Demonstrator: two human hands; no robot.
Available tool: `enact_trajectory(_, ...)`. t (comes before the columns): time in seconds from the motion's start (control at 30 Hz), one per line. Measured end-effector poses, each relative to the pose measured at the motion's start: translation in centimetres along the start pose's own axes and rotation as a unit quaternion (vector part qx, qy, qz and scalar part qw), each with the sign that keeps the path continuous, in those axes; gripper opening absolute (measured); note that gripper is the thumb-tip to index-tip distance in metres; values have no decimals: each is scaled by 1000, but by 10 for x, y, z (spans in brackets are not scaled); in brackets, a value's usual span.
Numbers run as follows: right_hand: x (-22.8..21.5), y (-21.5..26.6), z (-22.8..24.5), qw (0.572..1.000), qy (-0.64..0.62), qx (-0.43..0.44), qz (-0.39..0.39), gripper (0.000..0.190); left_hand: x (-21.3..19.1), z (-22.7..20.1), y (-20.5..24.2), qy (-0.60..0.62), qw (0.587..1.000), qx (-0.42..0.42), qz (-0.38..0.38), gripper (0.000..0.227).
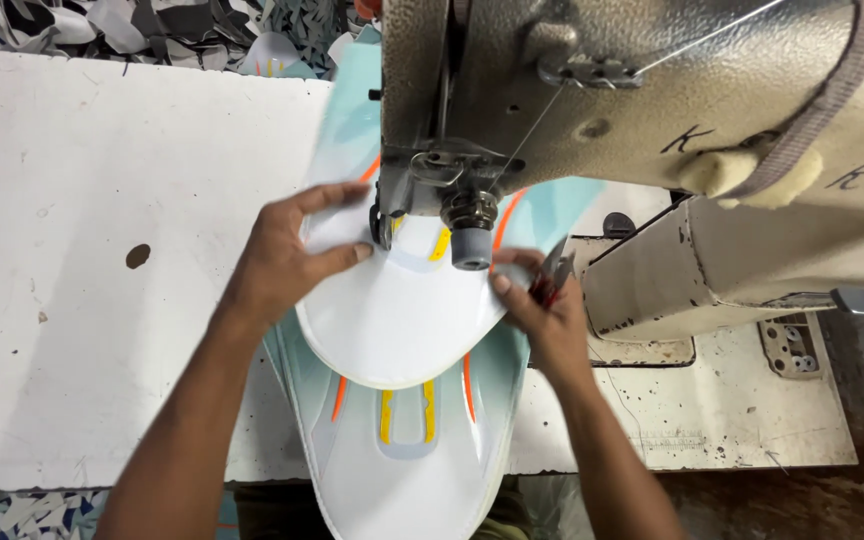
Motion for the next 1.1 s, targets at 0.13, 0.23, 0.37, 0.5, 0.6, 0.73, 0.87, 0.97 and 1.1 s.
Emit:
enact_trajectory(0.13, 31, 38, 0, 999, 36, 8, -33, 37, -8, -24, -2, -102, 988, 120, -2, 78)
enact_trajectory(0.23, 49, 58, 2, 998, -5, 8, -56, 38, -2, -20, 31, -149, 978, -125, -81, 112)
enact_trajectory(0.37, 64, 69, 2, 997, -16, -26, -65, 37, 49, -8, 117, 87, 958, 37, -271, 94)
enact_trajectory(0.5, 83, 81, 10, 994, -23, -65, -82, 37, 105, 1, 131, 177, 974, -15, -139, 78)
enact_trajectory(0.6, 89, 98, 25, 997, -76, -19, -18, 45, 93, -21, 110, 64, 976, 23, -206, 67)
enact_trajectory(0.73, 51, 127, 15, 996, 20, 3, 88, 30, 73, -25, 102, 69, 974, 9, -217, 57)
enact_trajectory(0.87, 6, 98, 53, 977, 177, -108, -43, 21, 56, -31, 94, 9, 983, 18, -182, 54)
enact_trajectory(0.97, -6, 48, 89, 942, 291, -141, -86, 19, 41, -31, 82, 25, 990, 14, -139, 55)
enact_trajectory(1.1, -16, -22, 105, 888, 391, -227, -85, 22, 19, -29, 64, 25, 998, 4, -53, 52)
Point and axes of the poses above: each hand's wrist, its own y-axis away from the middle knuckle, its own x-axis out of the palm, z = x × y, the point moved 4 cm from there along -y, towards the middle knuckle, and after that the axes turned 6 degrees about z, right-handed, at the moved point
